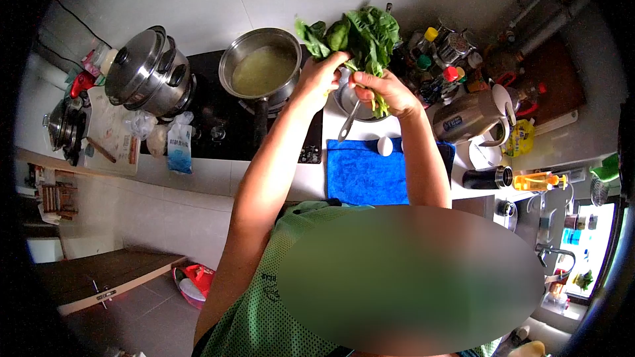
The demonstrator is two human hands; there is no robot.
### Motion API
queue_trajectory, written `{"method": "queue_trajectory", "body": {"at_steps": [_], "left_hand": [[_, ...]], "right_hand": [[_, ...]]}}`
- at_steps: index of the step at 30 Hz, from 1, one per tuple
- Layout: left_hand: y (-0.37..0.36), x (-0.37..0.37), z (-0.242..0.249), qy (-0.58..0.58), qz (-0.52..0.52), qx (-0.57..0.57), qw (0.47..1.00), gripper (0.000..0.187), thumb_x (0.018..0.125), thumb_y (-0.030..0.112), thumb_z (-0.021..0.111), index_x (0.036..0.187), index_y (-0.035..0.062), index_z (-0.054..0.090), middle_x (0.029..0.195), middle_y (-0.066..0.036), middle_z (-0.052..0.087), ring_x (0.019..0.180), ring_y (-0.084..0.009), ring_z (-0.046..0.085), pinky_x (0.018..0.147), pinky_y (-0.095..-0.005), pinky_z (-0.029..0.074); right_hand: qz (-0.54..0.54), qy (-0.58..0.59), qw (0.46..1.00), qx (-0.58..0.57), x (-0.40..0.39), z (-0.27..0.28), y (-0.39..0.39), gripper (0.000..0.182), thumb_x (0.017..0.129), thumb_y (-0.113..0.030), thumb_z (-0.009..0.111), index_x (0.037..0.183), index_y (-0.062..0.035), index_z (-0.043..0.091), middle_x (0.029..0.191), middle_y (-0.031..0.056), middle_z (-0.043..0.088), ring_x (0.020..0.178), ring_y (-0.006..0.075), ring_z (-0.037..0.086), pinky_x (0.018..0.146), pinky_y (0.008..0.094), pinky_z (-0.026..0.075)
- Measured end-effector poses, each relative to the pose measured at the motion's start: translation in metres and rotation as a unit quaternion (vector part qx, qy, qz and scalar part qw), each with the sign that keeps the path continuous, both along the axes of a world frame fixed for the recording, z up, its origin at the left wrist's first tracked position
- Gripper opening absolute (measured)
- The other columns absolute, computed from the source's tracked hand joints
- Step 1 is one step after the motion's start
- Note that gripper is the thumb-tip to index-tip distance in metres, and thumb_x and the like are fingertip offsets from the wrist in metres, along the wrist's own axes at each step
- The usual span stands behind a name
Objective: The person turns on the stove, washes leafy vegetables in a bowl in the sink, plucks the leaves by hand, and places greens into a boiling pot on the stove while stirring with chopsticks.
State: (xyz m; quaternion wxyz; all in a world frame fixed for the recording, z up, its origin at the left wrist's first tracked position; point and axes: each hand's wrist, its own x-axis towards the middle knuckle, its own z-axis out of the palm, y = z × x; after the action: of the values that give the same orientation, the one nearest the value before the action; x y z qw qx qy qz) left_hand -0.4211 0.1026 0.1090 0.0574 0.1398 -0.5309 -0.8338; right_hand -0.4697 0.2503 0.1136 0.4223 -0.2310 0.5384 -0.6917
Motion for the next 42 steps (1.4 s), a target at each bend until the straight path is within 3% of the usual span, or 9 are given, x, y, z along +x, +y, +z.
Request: {"method": "queue_trajectory", "body": {"at_steps": [4,8,12,21,26,29,34,39,42], "left_hand": [[-0.001,-0.005,-0.016,0.043,-0.083,0.238,0.967,0.016,0.078,0.023,0.053,0.078,0.0071,0.050,0.063,-0.002,0.049,0.045,-0.0047,0.035,0.035,-0.0147,0.025],[0.011,-0.008,-0.017,0.044,-0.060,0.259,0.963,0.013,0.079,0.020,0.052,0.078,0.0072,0.050,0.066,-0.002,0.052,0.047,-0.0039,0.035,0.037,-0.0150,0.025],[0.013,-0.009,-0.020,0.061,-0.022,0.257,0.964,0.011,0.078,0.017,0.053,0.081,0.0068,0.049,0.069,-0.001,0.051,0.046,-0.0023,0.035,0.034,-0.0131,0.024],[0.020,-0.005,-0.021,0.019,0.072,0.004,0.997,0.024,0.078,0.025,0.058,0.094,0.0098,0.051,0.082,0.001,0.055,0.069,-0.0085,0.051,0.050,-0.0189,0.035],[0.022,0.000,-0.012,0.010,0.084,0.020,0.996,0.021,0.080,0.025,0.055,0.092,0.0083,0.051,0.077,0.000,0.053,0.062,-0.0073,0.049,0.048,-0.0190,0.035],[0.022,-0.002,-0.009,0.009,0.034,0.207,0.978,0.014,0.084,0.020,0.048,0.080,0.0063,0.047,0.065,-0.002,0.046,0.050,-0.0049,0.037,0.036,-0.0145,0.026],[0.004,-0.003,-0.018,0.060,-0.028,0.342,0.937,0.016,0.085,0.020,0.044,0.081,0.0050,0.046,0.071,-0.004,0.049,0.052,-0.0053,0.037,0.037,-0.0145,0.028],[0.004,0.006,-0.006,0.065,0.000,0.119,0.991,0.014,0.082,0.016,0.050,0.089,0.0042,0.049,0.075,-0.004,0.053,0.054,-0.0055,0.041,0.039,-0.0146,0.029],[0.002,0.005,-0.007,0.056,0.032,0.076,0.995,0.010,0.082,0.014,0.050,0.085,0.0047,0.049,0.070,-0.002,0.051,0.053,-0.0054,0.040,0.039,-0.0149,0.029]], "right_hand": [[-0.014,-0.088,0.993,-0.074,0.002,-0.003,-0.005,0.020,0.081,-0.025,0.053,0.080,-0.0055,0.051,0.052,-0.0043,0.040,0.042,0.0033,0.034,0.036,0.0170,0.025],[0.012,-0.184,0.956,-0.228,0.000,-0.014,-0.005,0.016,0.080,-0.019,0.052,0.082,-0.0031,0.049,0.049,-0.0059,0.033,0.042,0.0036,0.029,0.035,0.0158,0.024],[0.023,-0.214,0.943,-0.255,-0.001,-0.022,-0.008,0.014,0.080,-0.018,0.052,0.081,-0.0043,0.049,0.049,-0.0064,0.033,0.042,0.0040,0.029,0.035,0.0161,0.024],[-0.191,-0.049,0.980,-0.003,0.001,-0.017,-0.020,0.023,0.079,-0.027,0.052,0.067,-0.0076,0.054,0.047,-0.0023,0.043,0.038,0.0067,0.038,0.034,0.0209,0.027],[-0.245,0.032,0.969,0.032,0.004,-0.017,-0.022,0.021,0.077,-0.023,0.052,0.064,-0.0062,0.056,0.045,-0.0012,0.043,0.036,0.0076,0.036,0.035,0.0213,0.027],[-0.205,-0.114,0.972,-0.028,0.008,-0.009,-0.024,0.021,0.076,-0.020,0.051,0.061,-0.0067,0.053,0.044,-0.0025,0.039,0.035,0.0078,0.034,0.035,0.0210,0.027],[-0.126,-0.152,0.974,-0.111,-0.002,-0.020,-0.014,0.019,0.078,-0.022,0.050,0.065,-0.0086,0.050,0.045,-0.0045,0.037,0.036,0.0075,0.034,0.035,0.0215,0.028],[-0.207,0.069,0.969,0.112,-0.001,-0.011,-0.012,0.023,0.075,-0.026,0.058,0.071,-0.0042,0.053,0.052,-0.0015,0.047,0.043,0.0082,0.044,0.039,0.0217,0.034],[-0.197,0.096,0.971,0.091,-0.001,-0.009,-0.015,0.023,0.073,-0.023,0.061,0.074,-0.0017,0.054,0.058,0.0014,0.052,0.048,0.0095,0.050,0.043,0.0223,0.039]]}}
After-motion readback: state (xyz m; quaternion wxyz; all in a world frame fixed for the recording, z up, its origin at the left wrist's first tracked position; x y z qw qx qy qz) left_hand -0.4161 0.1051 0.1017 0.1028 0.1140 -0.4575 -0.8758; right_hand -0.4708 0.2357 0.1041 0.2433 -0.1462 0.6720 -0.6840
